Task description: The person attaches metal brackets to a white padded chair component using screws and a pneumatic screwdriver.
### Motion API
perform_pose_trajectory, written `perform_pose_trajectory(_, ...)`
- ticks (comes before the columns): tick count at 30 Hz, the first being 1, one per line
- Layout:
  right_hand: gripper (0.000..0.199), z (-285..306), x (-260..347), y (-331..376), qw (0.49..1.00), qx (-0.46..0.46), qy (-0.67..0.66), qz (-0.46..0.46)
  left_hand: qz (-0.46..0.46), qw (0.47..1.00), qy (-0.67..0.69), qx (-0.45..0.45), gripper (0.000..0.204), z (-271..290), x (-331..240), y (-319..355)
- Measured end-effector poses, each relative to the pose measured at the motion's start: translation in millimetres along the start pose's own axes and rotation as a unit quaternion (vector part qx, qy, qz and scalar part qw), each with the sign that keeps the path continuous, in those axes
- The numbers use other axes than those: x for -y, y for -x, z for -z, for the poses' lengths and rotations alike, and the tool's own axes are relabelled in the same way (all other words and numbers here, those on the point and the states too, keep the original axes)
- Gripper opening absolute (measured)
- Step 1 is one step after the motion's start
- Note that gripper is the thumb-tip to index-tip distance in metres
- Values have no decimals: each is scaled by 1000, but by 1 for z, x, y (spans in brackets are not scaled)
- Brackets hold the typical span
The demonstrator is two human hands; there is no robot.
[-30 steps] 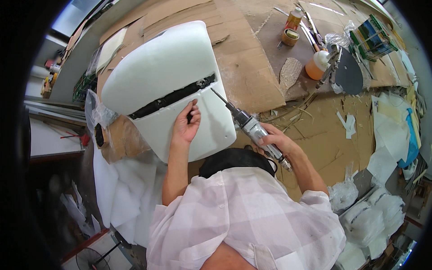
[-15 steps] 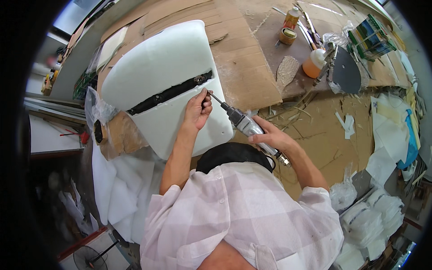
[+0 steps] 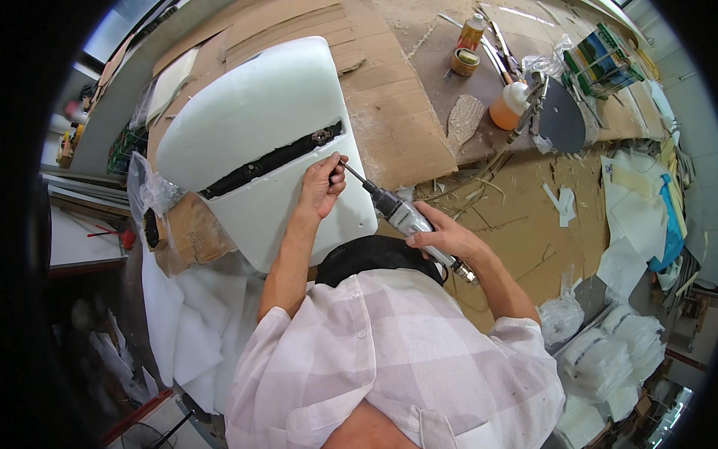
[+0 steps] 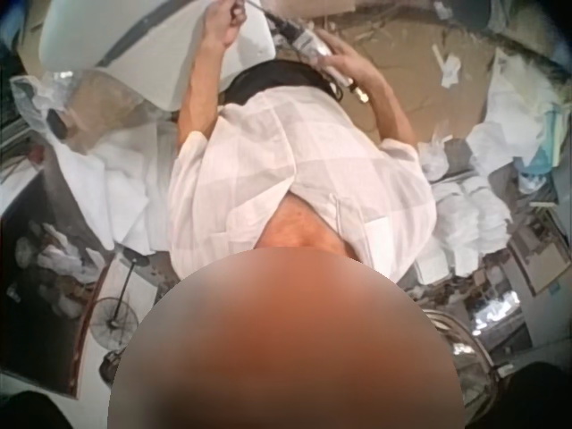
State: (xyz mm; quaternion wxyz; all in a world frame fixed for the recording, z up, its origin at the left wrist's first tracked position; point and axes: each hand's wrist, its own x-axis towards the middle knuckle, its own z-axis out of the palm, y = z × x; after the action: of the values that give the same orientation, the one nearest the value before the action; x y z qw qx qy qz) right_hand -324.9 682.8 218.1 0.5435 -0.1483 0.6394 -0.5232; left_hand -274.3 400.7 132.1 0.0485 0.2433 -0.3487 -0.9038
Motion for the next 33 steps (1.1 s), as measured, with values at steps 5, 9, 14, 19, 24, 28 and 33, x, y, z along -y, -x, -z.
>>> perform_pose_trajectory(5,67,1,-1,2,1000,-12,19,7,37,997,-47,39,24,2,-10,0)
perform_pose_trajectory(9,71,1,1,4,998,-18,61,12,63,996,-54,39,23,3,-16,1)
perform_pose_trajectory(14,74,-1,0,6,996,-31,86,11,51,990,-132,24,24,4,-21,3)
perform_pose_trajectory(19,72,0,-3,1,977,-31,199,63,59,990,-129,10,23,-1,-18,6)
perform_pose_trajectory(24,71,-9,5,-4,960,-58,263,80,34,991,-131,-12,24,3,-13,0)
perform_pose_trajectory(28,74,-8,-10,-15,971,-62,182,145,13,993,-117,-2,31,-6,-19,2)
perform_pose_trajectory(33,76,-12,2,-10,995,-58,64,45,18,994,-108,-16,41,-10,-21,13)
